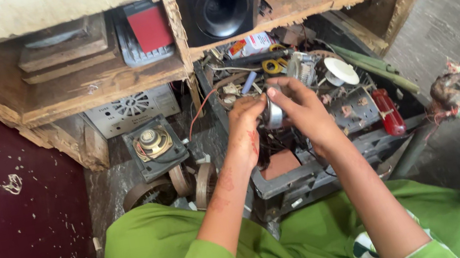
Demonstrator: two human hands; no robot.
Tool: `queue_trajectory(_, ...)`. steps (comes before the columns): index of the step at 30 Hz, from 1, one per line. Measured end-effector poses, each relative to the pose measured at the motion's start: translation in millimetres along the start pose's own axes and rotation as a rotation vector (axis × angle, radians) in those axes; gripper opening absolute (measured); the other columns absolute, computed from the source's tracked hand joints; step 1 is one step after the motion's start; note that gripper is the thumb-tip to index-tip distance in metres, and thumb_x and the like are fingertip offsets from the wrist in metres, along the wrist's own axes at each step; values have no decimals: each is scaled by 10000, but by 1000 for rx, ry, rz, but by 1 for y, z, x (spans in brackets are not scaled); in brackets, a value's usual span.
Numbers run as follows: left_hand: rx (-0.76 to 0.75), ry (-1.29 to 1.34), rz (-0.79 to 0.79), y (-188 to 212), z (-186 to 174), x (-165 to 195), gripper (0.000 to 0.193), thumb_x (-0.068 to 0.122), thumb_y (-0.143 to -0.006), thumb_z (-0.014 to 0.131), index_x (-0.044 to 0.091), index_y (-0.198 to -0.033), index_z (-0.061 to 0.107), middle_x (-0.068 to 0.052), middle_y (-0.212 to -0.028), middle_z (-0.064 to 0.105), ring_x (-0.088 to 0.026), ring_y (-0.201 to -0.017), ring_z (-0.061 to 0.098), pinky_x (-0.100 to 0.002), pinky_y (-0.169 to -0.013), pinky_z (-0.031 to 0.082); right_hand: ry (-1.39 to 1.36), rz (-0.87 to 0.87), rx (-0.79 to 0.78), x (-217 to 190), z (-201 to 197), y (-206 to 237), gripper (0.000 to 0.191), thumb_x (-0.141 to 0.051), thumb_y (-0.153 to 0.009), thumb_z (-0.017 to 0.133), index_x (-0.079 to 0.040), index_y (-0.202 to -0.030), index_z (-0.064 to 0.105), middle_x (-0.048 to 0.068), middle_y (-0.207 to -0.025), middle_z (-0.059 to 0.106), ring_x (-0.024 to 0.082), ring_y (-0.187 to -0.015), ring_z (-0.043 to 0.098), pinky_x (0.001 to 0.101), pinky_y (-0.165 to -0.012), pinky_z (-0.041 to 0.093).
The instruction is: The person sits on the floor and dismantles old electronic devices from a crate. They remove a bearing from a motor housing and spin it, then use a red-handled screwdriver to unscrew and pry apart a switch, a plug, and a fan cover, placing parts back into the crate.
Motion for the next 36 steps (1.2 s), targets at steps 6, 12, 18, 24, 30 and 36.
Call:
queue_trajectory(6, 32, -41, 9, 0, -7, -6, 173, 130, -907, 718, -24, -980, 686, -47, -1038, 635, -159, -1010, 600, -305, -888, 442, -68, -618, -130, -89, 26, 67, 486, 23, -763, 767, -85, -1196, 574, -25, -1360, 591, 104, -1232, 617, 304, -1063, 484)
queue_trajectory(12, 7, -29, -137, 7, -5, -8, 276, 230, -889, 681, 33, -1082, 689, -81, -1086, 734, -180, -1113, 590, -360, -1008, 365, 776, -459, 287, -81, 1, 96, 228, 97, -840, 558, -61, -849, 723, 64, -803, 771, 176, -809, 750, 344, -898, 590)
queue_trajectory(18, 66, -96, -156, 11, -7, -7, 347, 332, -886, 698, 86, -1125, 643, -55, -1162, 694, -171, -1240, 535, -444, -1099, 276, 499, -598, 237, -130, 11, 67, 185, -96, -1014, 622, -19, -1175, 673, 165, -1110, 742, 252, -1046, 737, 363, -860, 579)
queue_trajectory(24, 73, 12, -157, 0, -11, -14, 318, 344, -883, 680, 136, -1119, 629, -29, -1129, 714, -165, -1247, 538, -452, -1099, 264, 688, -670, -65, -146, 55, 43, 341, -149, -1053, 624, -6, -1362, 623, 240, -1327, 668, 389, -1247, 647, 412, -1064, 486)
queue_trajectory(30, 58, 124, -162, -8, -22, -29, 273, 301, -907, 687, 104, -1094, 655, -57, -1097, 729, -197, -1168, 568, -461, -1084, 298, 740, -872, 8, -130, 65, 105, 475, -51, -944, 604, 49, -1408, 594, 271, -1463, 576, 424, -1356, 537, 454, -1102, 458)
queue_trajectory(36, 12, 197, -125, -7, -10, -19, 344, 294, -888, 676, 24, -1101, 692, -85, -1085, 713, -218, -1062, 594, -408, -1005, 372, 1247, -136, -70, -82, 74, 114, 189, -310, -979, 657, -177, -1032, 781, 167, -973, 751, 350, -1000, 692, 461, -868, 530)
Point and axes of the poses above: each hand's wrist, its own y-axis away from the middle knuckle, its own z-axis out of the palm, x = y × z, the point moved 9 cm from there along -y, towards the middle knuckle
